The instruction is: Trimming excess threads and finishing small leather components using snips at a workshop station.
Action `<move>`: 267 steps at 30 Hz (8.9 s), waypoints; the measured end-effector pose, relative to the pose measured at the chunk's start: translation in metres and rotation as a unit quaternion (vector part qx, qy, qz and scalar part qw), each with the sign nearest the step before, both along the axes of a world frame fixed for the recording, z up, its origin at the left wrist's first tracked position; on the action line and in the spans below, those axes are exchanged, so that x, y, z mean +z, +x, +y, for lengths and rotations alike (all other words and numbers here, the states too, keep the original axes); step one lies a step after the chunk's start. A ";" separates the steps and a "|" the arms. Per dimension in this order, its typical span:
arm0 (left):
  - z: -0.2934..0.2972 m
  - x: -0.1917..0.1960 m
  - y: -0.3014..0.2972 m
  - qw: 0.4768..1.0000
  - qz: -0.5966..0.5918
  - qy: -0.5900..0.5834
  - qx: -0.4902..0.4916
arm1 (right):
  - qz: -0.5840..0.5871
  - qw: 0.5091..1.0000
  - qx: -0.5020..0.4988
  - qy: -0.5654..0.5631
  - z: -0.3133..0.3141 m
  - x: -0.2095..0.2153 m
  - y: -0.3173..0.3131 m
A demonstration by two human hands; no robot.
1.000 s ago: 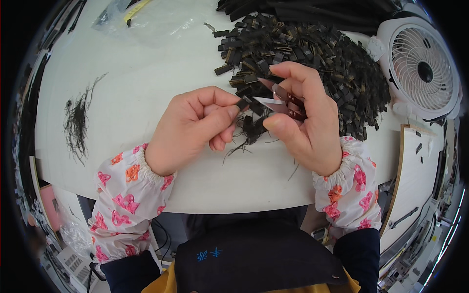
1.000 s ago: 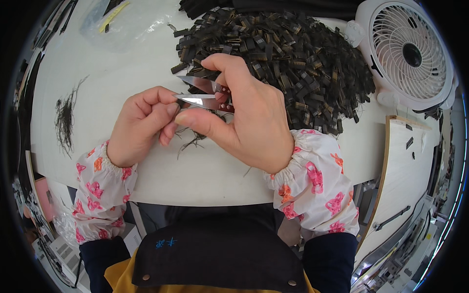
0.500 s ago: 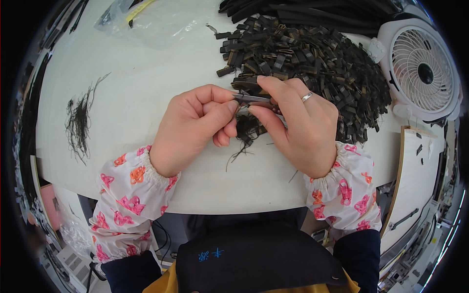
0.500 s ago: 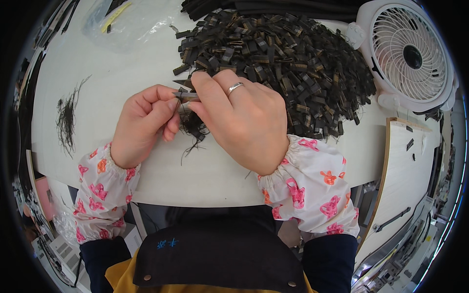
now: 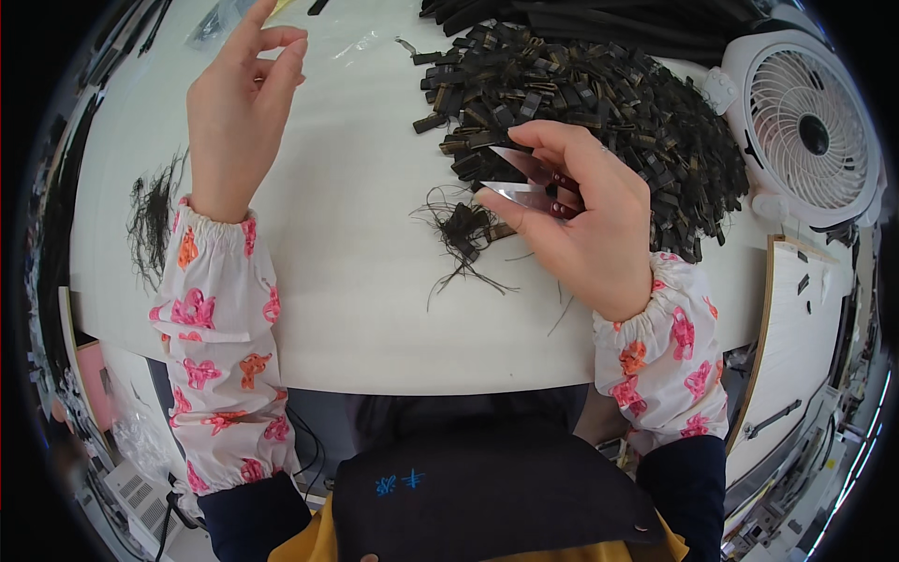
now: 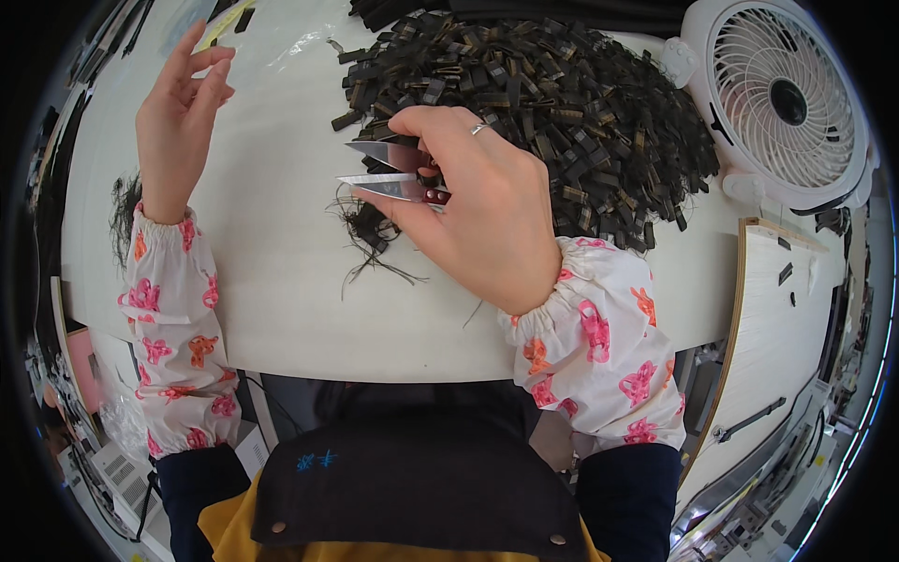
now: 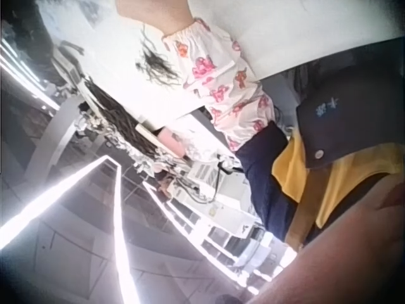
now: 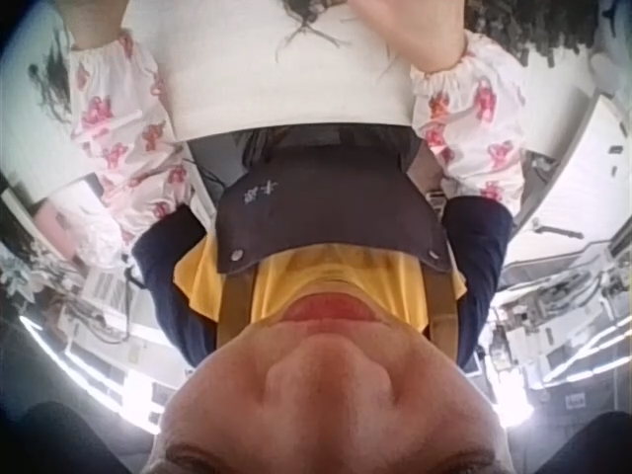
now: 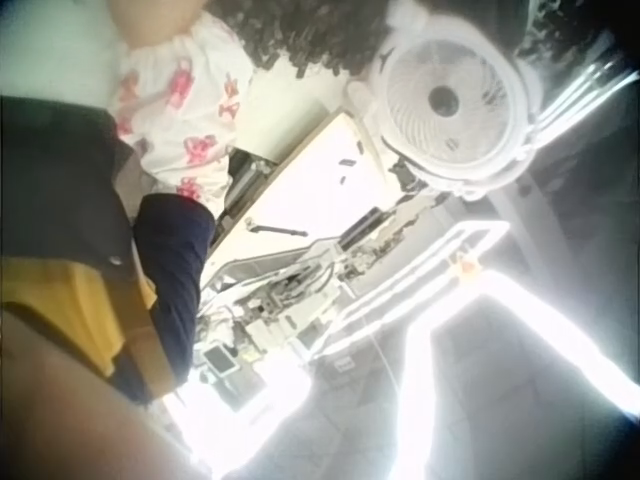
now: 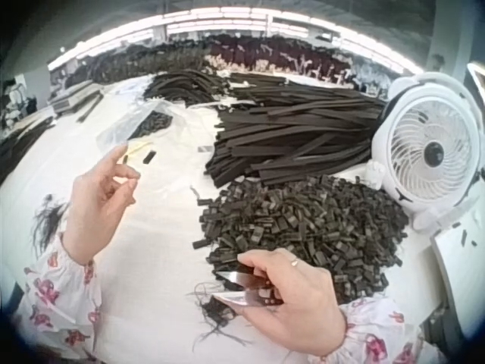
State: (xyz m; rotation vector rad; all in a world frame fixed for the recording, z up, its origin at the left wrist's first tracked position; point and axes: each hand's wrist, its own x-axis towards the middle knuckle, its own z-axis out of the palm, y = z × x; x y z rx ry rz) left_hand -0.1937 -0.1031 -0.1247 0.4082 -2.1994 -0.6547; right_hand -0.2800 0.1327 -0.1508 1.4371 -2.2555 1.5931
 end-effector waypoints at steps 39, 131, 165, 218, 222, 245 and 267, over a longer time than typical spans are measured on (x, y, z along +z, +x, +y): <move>0.057 0.000 0.030 0.893 -0.269 0.241 -0.269 | -0.088 0.978 0.114 0.150 0.014 0.005 -0.015; 0.079 -0.016 0.021 0.758 -0.190 0.590 -0.202 | 0.153 0.986 -0.022 0.061 0.002 -0.008 -0.005; 0.072 -0.009 0.031 0.894 -0.283 0.059 -0.342 | -0.022 0.995 0.069 0.068 0.009 -0.014 0.002; 0.062 -0.006 0.033 0.870 -0.328 0.207 -0.304 | -0.076 0.985 0.104 0.115 0.010 0.002 -0.008; 0.059 -0.006 0.032 0.881 -0.265 0.282 -0.272 | -0.040 0.991 0.095 0.089 0.010 -0.001 -0.008; 0.075 -0.003 0.034 0.917 -0.205 0.191 -0.284 | -0.102 0.981 0.165 -0.015 -0.002 -0.008 0.006; 0.071 0.001 0.029 0.820 -0.204 0.444 -0.298 | -0.173 0.977 0.121 -0.022 0.001 -0.004 0.009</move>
